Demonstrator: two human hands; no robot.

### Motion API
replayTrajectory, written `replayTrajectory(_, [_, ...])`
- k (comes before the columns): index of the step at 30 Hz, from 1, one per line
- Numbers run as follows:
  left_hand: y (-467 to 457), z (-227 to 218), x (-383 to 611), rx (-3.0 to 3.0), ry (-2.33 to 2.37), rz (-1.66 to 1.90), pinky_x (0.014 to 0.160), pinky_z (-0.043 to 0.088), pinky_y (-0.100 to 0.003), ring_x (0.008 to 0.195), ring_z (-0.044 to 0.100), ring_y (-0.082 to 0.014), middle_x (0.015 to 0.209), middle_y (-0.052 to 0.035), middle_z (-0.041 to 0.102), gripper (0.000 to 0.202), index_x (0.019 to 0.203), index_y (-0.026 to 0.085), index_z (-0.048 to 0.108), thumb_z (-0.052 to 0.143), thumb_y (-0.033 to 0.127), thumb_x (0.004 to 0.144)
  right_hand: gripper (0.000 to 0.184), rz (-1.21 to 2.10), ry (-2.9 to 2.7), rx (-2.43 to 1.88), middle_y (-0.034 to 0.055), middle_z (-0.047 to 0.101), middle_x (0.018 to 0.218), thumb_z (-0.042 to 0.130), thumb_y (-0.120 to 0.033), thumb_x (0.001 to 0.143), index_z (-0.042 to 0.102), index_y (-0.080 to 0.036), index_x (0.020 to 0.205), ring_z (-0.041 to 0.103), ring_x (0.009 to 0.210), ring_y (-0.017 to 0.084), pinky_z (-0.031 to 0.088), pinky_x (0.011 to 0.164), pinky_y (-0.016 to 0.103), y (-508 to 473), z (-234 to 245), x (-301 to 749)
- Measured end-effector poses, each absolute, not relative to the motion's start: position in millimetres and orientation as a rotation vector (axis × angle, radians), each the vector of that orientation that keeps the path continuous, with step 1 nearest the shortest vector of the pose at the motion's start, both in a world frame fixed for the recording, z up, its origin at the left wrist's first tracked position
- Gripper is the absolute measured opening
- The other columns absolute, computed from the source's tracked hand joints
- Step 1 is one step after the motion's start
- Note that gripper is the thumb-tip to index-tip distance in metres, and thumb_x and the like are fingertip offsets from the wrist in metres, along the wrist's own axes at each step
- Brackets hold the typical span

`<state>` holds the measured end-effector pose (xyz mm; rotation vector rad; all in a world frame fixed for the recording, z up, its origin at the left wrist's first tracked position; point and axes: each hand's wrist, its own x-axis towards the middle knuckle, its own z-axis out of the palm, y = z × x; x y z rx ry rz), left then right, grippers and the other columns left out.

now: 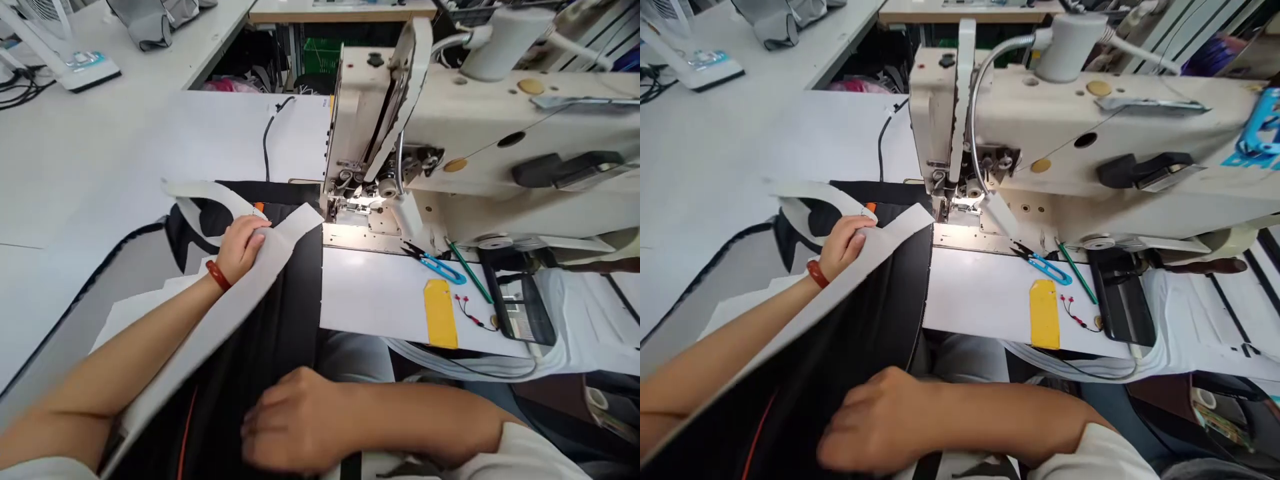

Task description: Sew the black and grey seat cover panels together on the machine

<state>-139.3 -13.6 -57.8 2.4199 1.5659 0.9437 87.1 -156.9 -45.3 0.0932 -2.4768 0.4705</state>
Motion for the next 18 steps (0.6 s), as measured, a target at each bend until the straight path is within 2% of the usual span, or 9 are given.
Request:
replayTrajectory(1, [-28,-57,-135,2.439,1.559,0.902,0.103,0.042,-0.040,0.120,0.055,-0.0217,0.124,-0.0101,0.064,0.042,0.123,0.020,0.060,0.029,0.039,0.102,0.024,0.515,-2.535,0.012,0.0055,0.071,0.114,0.058,-0.038,0.089,0.069,-0.022,0.103,0.060,0.110,0.018,0.049,0.094,0.029,-157,-52,95])
replayTrajectory(3, [-48,-51,-127,2.584,1.497,0.643,0.103,0.041,-0.043,0.123,0.053,-0.0234,0.132,-0.0082,0.062,0.040,0.129,0.024,0.059,0.031,0.034,0.102,0.032,0.564,-2.597,-0.216,0.0082,0.070,0.119,0.062,-0.033,0.085,0.067,-0.018,0.113,0.055,0.118,0.025,0.037,0.112,0.046,-150,-68,103])
replayTrajectory(5, [-54,-39,-118,2.772,1.371,0.216,0.099,0.042,-0.047,0.125,0.051,-0.0268,0.140,-0.0059,0.057,0.040,0.134,0.030,0.057,0.036,0.029,0.100,0.031,0.565,-2.579,-0.400,0.0076,0.072,0.112,0.059,-0.024,0.086,0.066,-0.018,0.115,0.054,0.118,0.027,0.027,0.117,0.054,-139,-82,104])
replayTrajectory(8, [-42,-18,-103,2.900,1.253,-0.330,0.092,0.044,-0.047,0.120,0.055,-0.0305,0.137,-0.0094,0.058,0.048,0.141,0.031,0.051,0.050,0.026,0.094,0.025,0.516,-2.544,-0.445,0.0063,0.072,0.111,0.052,-0.017,0.091,0.068,-0.019,0.111,0.051,0.122,0.027,0.024,0.119,0.055,-131,-91,99])
replayTrajectory(10, [-22,-6,-93,2.942,1.203,-0.554,0.100,0.040,-0.049,0.126,0.051,-0.0332,0.138,-0.0118,0.058,0.059,0.143,0.027,0.051,0.064,0.030,0.085,0.023,0.480,-2.561,-0.439,0.0061,0.072,0.110,0.051,-0.017,0.094,0.068,-0.018,0.108,0.051,0.123,0.028,0.026,0.119,0.055,-131,-90,97])
replayTrajectory(12, [0,-1,-86,2.948,1.081,-0.705,0.113,0.030,-0.048,0.139,0.039,-0.0340,0.150,-0.0117,0.046,0.074,0.145,0.023,0.048,0.073,0.039,0.077,0.020,0.446,-2.585,-0.442,0.0056,0.072,0.102,0.051,-0.018,0.095,0.069,-0.018,0.103,0.054,0.118,0.027,0.027,0.118,0.056,-133,-87,95])
replayTrajectory(15, [22,-4,-87,2.828,1.014,-0.782,0.121,0.018,-0.041,0.147,0.029,-0.0295,0.163,-0.0108,0.023,0.088,0.154,0.020,0.031,0.066,0.055,0.081,0.021,0.392,-2.562,-0.459,0.0059,0.073,0.101,0.048,-0.017,0.098,0.069,-0.017,0.099,0.056,0.116,0.025,0.029,0.117,0.058,-138,-85,95])
replayTrajectory(18, [25,-8,-92,2.710,1.272,-0.766,0.118,0.024,-0.042,0.146,0.031,-0.0303,0.163,-0.0140,0.023,0.086,0.157,0.017,0.021,0.052,0.059,0.089,0.022,0.343,-2.529,-0.464,0.0069,0.073,0.103,0.046,-0.015,0.099,0.068,-0.016,0.098,0.057,0.116,0.024,0.031,0.116,0.059,-143,-87,94])
